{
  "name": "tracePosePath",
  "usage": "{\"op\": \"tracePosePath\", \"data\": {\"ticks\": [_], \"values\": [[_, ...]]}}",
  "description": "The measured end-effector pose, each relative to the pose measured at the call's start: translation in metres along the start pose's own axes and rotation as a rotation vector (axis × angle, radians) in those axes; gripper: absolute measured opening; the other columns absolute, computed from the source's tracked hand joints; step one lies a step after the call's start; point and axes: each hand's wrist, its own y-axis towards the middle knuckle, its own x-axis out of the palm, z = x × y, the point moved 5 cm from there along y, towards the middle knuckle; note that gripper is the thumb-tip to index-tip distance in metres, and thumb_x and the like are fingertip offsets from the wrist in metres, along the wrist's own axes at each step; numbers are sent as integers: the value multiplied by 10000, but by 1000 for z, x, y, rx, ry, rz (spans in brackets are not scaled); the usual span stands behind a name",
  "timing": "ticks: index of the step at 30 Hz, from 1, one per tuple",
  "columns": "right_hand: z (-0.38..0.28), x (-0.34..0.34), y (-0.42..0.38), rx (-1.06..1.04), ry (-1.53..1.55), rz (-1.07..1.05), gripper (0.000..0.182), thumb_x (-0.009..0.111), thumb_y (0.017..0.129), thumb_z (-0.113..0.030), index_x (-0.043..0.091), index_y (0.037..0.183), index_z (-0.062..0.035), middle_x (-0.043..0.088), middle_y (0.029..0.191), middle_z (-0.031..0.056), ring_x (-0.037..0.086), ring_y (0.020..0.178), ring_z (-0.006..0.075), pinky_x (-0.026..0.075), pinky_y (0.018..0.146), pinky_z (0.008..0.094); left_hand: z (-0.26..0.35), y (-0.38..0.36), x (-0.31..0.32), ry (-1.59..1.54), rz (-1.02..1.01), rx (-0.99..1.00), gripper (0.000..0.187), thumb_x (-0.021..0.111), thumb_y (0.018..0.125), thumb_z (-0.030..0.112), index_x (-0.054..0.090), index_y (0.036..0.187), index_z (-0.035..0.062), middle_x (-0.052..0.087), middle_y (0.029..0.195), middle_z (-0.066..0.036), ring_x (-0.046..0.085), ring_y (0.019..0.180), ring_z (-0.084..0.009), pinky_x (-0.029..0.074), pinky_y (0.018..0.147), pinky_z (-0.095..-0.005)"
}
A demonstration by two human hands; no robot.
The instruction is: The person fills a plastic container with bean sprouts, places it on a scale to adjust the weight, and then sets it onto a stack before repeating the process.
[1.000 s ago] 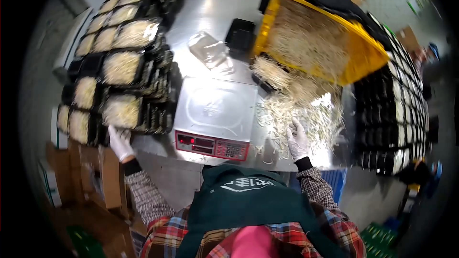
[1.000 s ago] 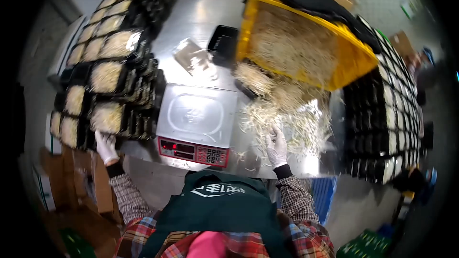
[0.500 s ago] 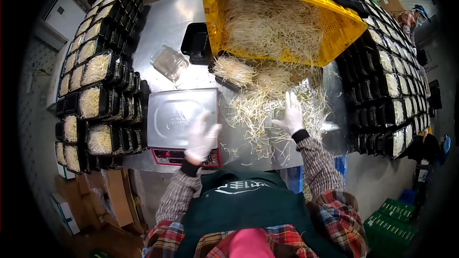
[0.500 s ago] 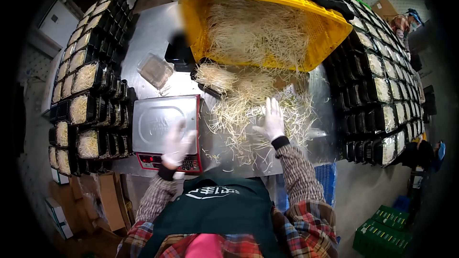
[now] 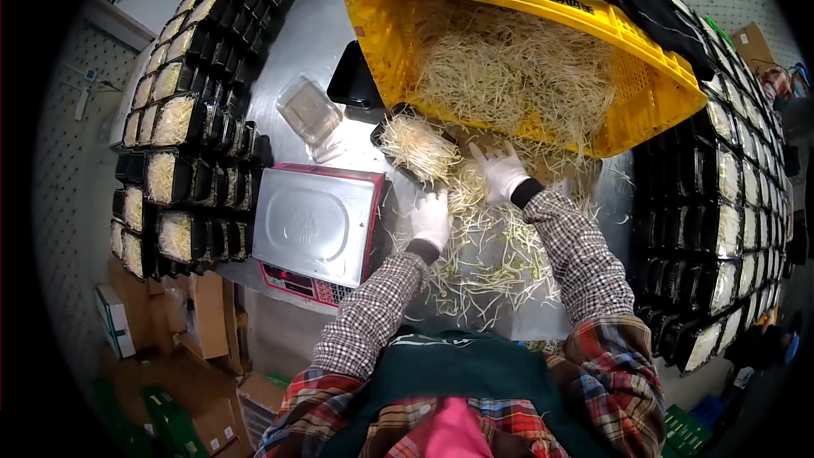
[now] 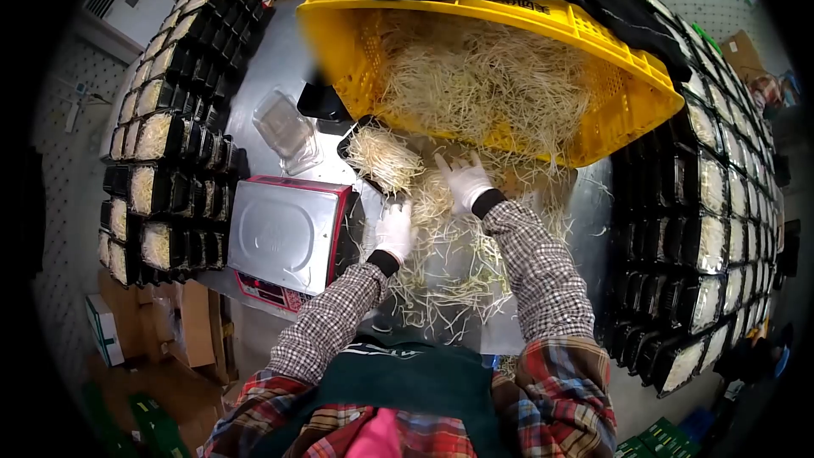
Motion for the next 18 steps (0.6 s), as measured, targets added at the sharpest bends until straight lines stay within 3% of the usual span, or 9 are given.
{"op": "tracePosePath", "data": {"ticks": [1, 2, 5, 8, 10, 12, 13, 15, 18], "values": [[6, 14, 7, -39, 16, 147, 1134, 781, 726, -267, 79, 1594, -64, 520, 1424, 254, 458, 1376, 351, 155, 1232, 500, 1, -3, 7, -31, -12, 25, 560, 702, 841, 246, 510, 1341, 81, 599, 1089, -128, 632, 995, -309, 532, 844, -439], [9, 13, 1, -46, 77, 190, 878, 698, 761, -128, 286, 1532, -39, 628, 1260, 222, 593, 1204, 351, 383, 1130, 462, 3, -8, 10, -62, -22, 50, 487, 667, 858, 215, 531, 1306, 77, 607, 1044, -132, 652, 934, -310, 550, 791, -430], [34, 14, -16, 102, 202, 211, 462, 619, 763, -14, 605, 1223, -63, 681, 1025, 137, 683, 891, 292, 590, 718, 376, 21, -33, 27, -134, -98, 129, 428, 559, 903, 133, 501, 1323, 71, 607, 1059, -160, 661, 931, -313, 561, 751, -441], [66, 54, -35, -13, 180, 508, 676, 774, 736, -182, 519, 1348, -54, 630, 1272, 201, 642, 1127, 249, 562, 889, 379, 49, -60, 38, -121, -225, 211, 546, 610, 900, 192, 432, 1394, 42, 606, 1072, -173, 662, 938, -326, 562, 763, -438], [65, 40, -50, 213, 320, 257, 953, 848, 686, -312, 377, 1483, -85, 546, 1368, 244, 561, 1244, 331, 468, 1024, 440, 69, -68, 24, -98, -479, 260, 909, 772, 801, 403, 301, 1502, 68, 572, 1206, -233, 636, 1014, -389, 534, 865, -467], [67, 55, -55, 252, 313, 295, 1050, 842, 698, -314, 275, 1563, -133, 464, 1471, 234, 494, 1312, 400, 374, 1125, 501, 75, -65, -15, -146, -534, 369, 672, 740, 822, 417, 535, 1359, 71, 595, 1161, -239, 647, 982, -390, 539, 846, -456], [71, 63, -54, 203, 373, 247, 1344, 894, 625, -448, 35, 1597, -95, 405, 1494, 269, 395, 1376, 455, 261, 1176, 552, 63, -52, -24, -125, -488, 386, 486, 706, 847, 411, 634, 1185, 69, 625, 1066, -232, 659, 928, -382, 546, 807, -446], [74, 66, -56, 217, 438, 311, 1307, 882, 613, -499, 112, 1591, -100, 424, 1481, 259, 394, 1377, 459, 268, 1170, 558, 37, -4, -53, -70, -351, 362, 363, 619, 886, 364, 721, 712, 62, 654, 761, -187, 669, 703, -357, 551, 659, -443], [82, 80, -46, 215, 434, 311, 1301, 869, 614, -538, 128, 1590, -101, 420, 1489, 252, 396, 1378, 450, 265, 1171, 560, -36, 84, -103, 246, 128, 258, 207, 616, 854, 242, 694, 772, 68, 650, 680, -164, 662, 666, -368, 539, 628, -460]]}}
